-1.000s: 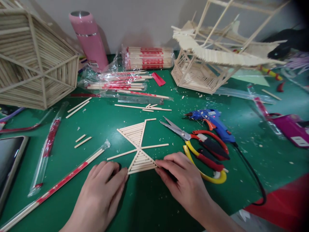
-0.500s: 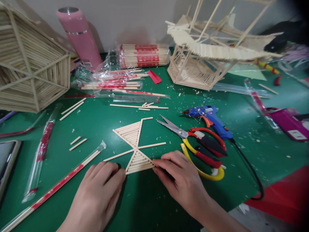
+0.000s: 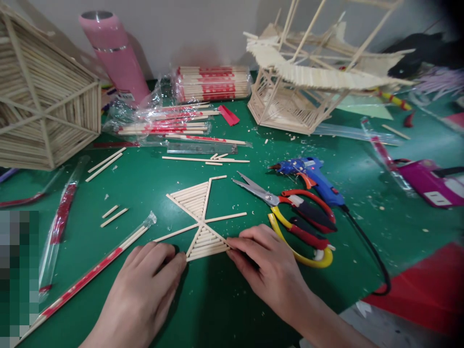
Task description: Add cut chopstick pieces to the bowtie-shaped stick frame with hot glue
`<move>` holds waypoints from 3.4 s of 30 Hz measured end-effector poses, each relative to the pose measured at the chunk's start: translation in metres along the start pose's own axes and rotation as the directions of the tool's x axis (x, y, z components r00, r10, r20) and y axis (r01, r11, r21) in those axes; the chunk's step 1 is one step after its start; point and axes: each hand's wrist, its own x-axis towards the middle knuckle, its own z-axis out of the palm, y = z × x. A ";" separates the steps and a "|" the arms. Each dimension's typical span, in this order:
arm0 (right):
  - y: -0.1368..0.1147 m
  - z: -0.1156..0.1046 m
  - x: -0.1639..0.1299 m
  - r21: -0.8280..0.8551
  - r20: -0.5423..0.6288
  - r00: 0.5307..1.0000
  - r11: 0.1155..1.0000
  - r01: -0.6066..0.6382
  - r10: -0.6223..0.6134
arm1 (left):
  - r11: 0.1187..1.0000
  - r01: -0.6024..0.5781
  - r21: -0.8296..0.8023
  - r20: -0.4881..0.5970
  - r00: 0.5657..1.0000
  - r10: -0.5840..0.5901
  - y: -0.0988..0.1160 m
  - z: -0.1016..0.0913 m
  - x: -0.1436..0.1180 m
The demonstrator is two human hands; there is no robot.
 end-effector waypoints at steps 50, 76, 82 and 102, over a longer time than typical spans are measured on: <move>-0.001 0.000 0.002 0.003 -0.003 1.000 1.000 0.005 -0.005 | 0.992 -0.112 0.052 0.024 0.994 0.110 -0.011 -0.004 0.002; 0.000 0.000 0.000 0.005 0.013 1.000 1.000 0.011 -0.011 | 0.992 -0.124 0.030 0.016 0.992 0.123 -0.012 -0.001 0.000; 0.000 0.002 -0.002 -0.006 -0.007 1.000 1.000 0.013 -0.013 | 0.992 -0.121 0.035 0.005 0.993 0.121 -0.013 -0.001 0.000; 0.018 -0.046 -0.016 -0.205 -0.378 0.926 0.973 -0.107 0.022 | 0.985 -0.136 -0.110 -0.166 0.979 0.117 0.007 -0.022 -0.010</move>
